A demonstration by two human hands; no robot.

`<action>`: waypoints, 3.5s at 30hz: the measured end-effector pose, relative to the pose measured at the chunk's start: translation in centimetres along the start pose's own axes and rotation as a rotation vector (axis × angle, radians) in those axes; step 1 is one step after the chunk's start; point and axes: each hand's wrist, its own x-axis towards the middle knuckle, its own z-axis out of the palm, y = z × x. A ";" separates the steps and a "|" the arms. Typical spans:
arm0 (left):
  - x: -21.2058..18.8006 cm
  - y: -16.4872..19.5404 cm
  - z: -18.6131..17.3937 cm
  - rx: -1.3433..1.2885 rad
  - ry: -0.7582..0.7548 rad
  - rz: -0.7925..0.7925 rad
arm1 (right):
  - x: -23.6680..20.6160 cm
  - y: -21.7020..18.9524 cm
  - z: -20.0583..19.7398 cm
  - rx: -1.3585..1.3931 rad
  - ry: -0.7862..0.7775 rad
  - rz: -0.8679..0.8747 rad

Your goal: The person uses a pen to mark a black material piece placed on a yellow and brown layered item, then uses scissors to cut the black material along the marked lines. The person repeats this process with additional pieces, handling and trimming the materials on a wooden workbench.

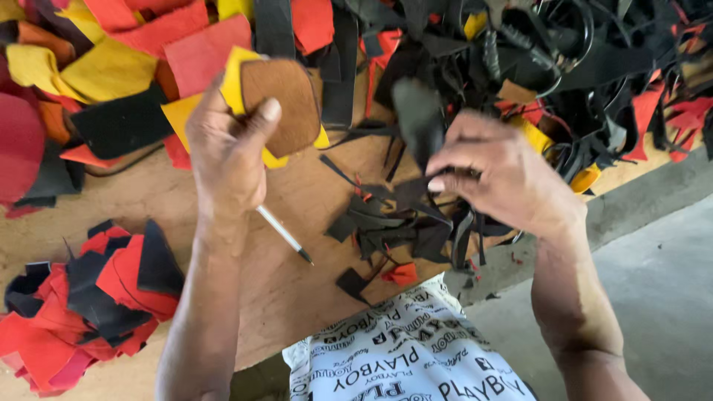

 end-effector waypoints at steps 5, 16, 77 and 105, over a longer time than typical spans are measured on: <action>1.1 0.8 1.6 0.005 -0.008 -0.086 | 1.6 -1.6 0.0 0.033 -0.053 0.246; 8.3 2.7 5.5 0.442 -0.196 -0.014 | 8.7 0.1 -3.4 -0.140 0.184 -0.014; 5.9 4.6 -12.7 -0.219 0.217 0.026 | 21.6 -0.8 6.1 0.120 -0.025 0.135; 4.1 1.3 -10.7 -0.180 0.047 -0.090 | 20.6 0.9 10.3 1.298 0.204 0.247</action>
